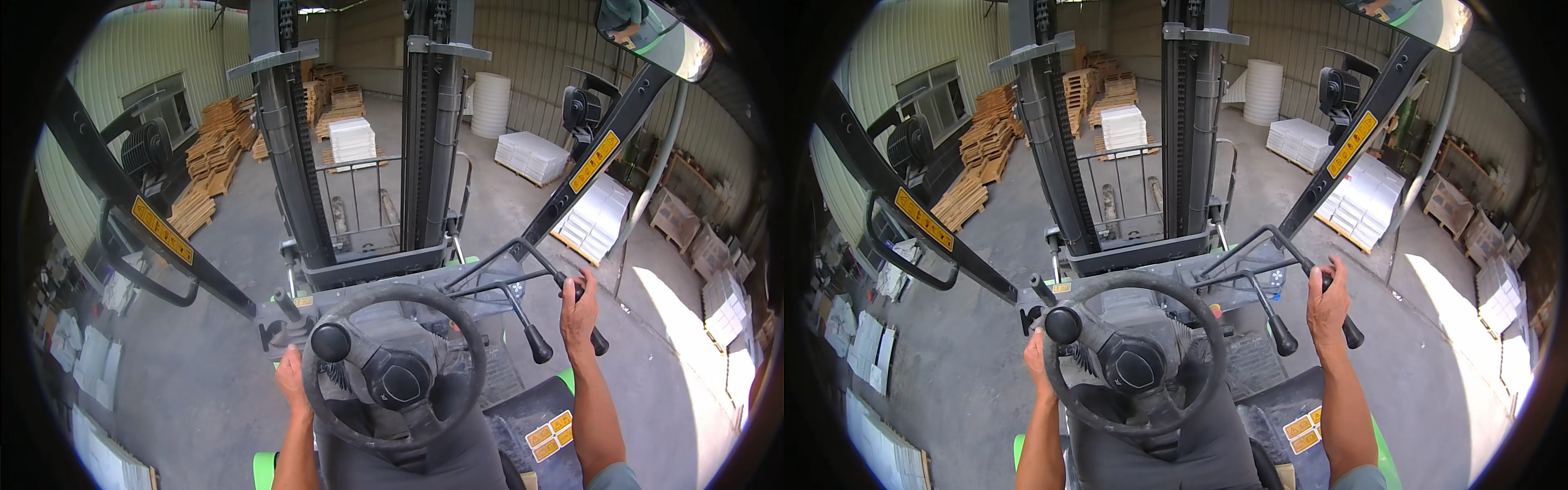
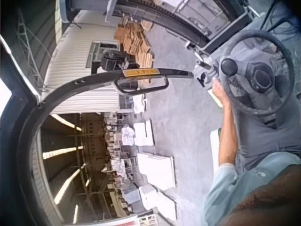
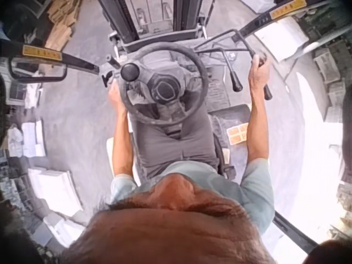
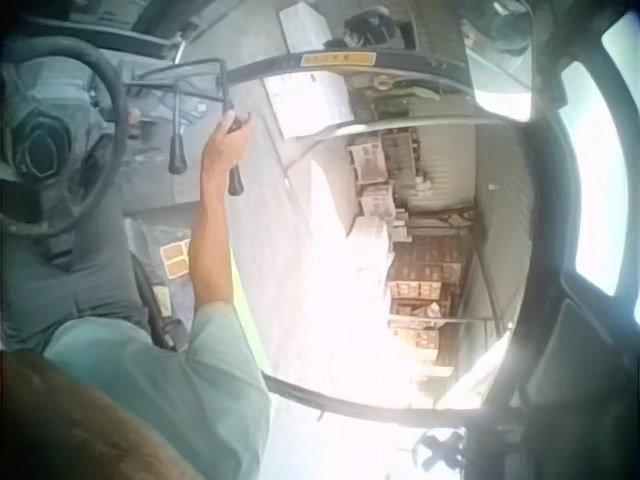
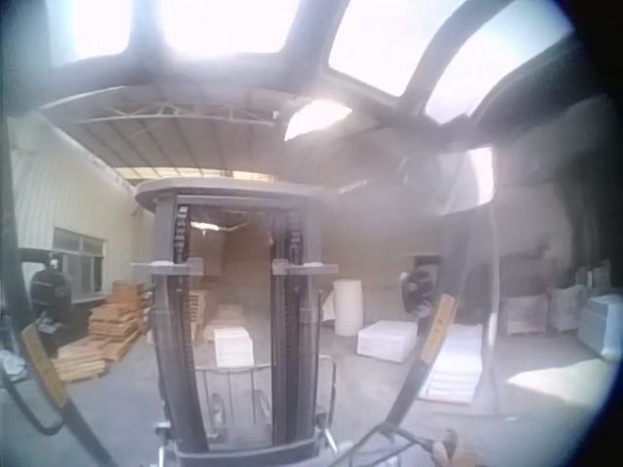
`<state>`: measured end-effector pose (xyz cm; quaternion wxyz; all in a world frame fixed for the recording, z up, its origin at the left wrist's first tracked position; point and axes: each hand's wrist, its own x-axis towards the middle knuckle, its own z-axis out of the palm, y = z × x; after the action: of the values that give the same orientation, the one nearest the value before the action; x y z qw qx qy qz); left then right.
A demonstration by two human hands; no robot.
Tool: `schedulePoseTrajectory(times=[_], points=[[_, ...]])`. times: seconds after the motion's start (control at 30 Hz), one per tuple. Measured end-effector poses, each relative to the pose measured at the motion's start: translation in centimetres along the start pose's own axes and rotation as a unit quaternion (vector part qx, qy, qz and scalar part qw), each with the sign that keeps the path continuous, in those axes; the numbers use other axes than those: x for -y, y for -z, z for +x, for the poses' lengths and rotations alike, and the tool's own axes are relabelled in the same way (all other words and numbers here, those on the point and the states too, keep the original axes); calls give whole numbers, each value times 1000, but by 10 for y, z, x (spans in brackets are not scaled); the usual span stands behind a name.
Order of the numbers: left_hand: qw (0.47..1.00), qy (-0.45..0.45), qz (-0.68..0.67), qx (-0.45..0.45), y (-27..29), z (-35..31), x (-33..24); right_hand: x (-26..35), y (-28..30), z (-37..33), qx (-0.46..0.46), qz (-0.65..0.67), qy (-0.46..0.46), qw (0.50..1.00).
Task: The person operates a forklift inside a warehouse, steering and maneuvering around stacks of pallets and materials. They drive forward and reverse, adjusting direction to navigate the space.
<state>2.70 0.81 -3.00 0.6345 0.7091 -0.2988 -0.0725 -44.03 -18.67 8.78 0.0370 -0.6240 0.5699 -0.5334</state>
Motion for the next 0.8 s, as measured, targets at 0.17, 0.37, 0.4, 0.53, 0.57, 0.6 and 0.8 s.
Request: schedulePoseTrajectory(times=[0.17,0.37,0.4,0.53,0.57,0.6,0.8], points=[[1000,10,-27,2,-2,-3,-7,24,-16,43,6,-47,42,998],[1000,1,-28,-1,7,-4,-1,33,-2,19,29,-81,37,996],[999,3,-32,0,7,-4,0,27,5,6,8,-108,67,992],[999,37,-24,13,12,-5,-15,66,27,-68,53,-48,220,973],[999,33,-23,11,11,-6,-14,82,30,-90,97,12,269,958],[999,27,-21,12,10,-4,-14,97,30,-112,175,60,298,936],[1000,8,17,14,8,-4,-20,167,-11,-193,349,279,373,813]])
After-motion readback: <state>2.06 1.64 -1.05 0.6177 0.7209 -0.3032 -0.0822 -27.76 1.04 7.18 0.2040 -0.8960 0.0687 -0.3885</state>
